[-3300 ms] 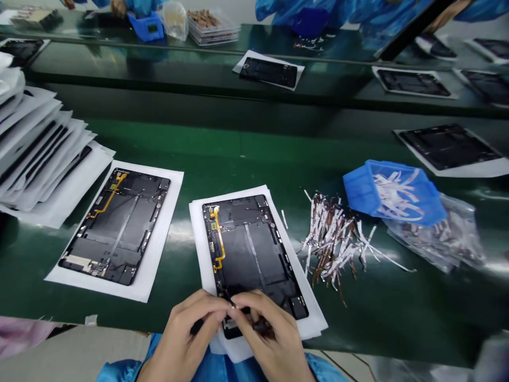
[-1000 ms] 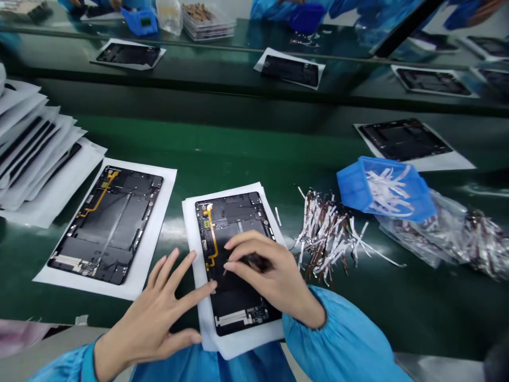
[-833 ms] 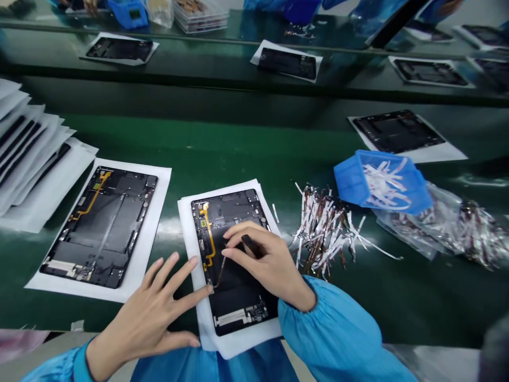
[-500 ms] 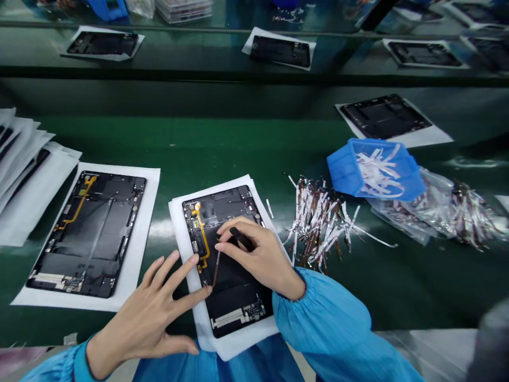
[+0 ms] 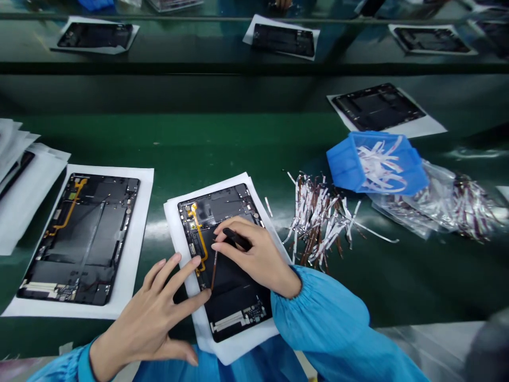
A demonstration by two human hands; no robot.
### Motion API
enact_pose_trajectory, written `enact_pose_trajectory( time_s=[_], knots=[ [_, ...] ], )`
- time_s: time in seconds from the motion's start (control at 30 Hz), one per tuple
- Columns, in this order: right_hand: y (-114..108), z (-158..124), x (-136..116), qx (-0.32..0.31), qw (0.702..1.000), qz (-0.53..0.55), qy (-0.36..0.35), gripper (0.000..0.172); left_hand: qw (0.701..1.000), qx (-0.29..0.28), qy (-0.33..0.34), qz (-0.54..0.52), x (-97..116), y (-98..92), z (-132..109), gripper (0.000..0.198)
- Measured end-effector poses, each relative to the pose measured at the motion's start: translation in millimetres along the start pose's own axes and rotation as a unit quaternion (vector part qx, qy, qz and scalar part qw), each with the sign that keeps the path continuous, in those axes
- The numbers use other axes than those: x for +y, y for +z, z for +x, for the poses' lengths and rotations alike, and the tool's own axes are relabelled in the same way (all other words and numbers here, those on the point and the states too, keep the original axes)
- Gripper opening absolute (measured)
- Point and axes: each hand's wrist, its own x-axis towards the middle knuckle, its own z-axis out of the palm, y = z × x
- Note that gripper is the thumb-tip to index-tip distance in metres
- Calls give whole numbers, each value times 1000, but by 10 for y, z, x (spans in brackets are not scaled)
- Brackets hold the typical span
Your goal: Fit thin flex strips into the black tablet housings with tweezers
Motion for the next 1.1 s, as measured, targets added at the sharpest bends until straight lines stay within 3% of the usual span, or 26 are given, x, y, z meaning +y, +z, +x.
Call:
enact_pose_trajectory(
  time_s=[0.2, 0.33, 0.7, 0.9, 1.1],
  knots=[
    [9, 3, 19, 1, 1000, -12, 3, 7, 996, -21, -29, -81, -39, 18, -3, 92],
    [18, 6, 49, 7, 1000, -23, -3, 5, 996, -20, -20, -80, -48, 20, 24, 90],
    [104, -4, 179, 45, 993, -106, 11, 1, 1000, 1, -3, -8, 15, 21, 90, 66],
    [139, -3, 195, 58, 989, -138, 7, 3, 1000, 8, -17, -22, 22, 18, 98, 48],
    [143, -6, 210, 64, 988, -138, 3, 3, 999, 17, -27, -27, 44, 2, 124, 41]
  ],
)
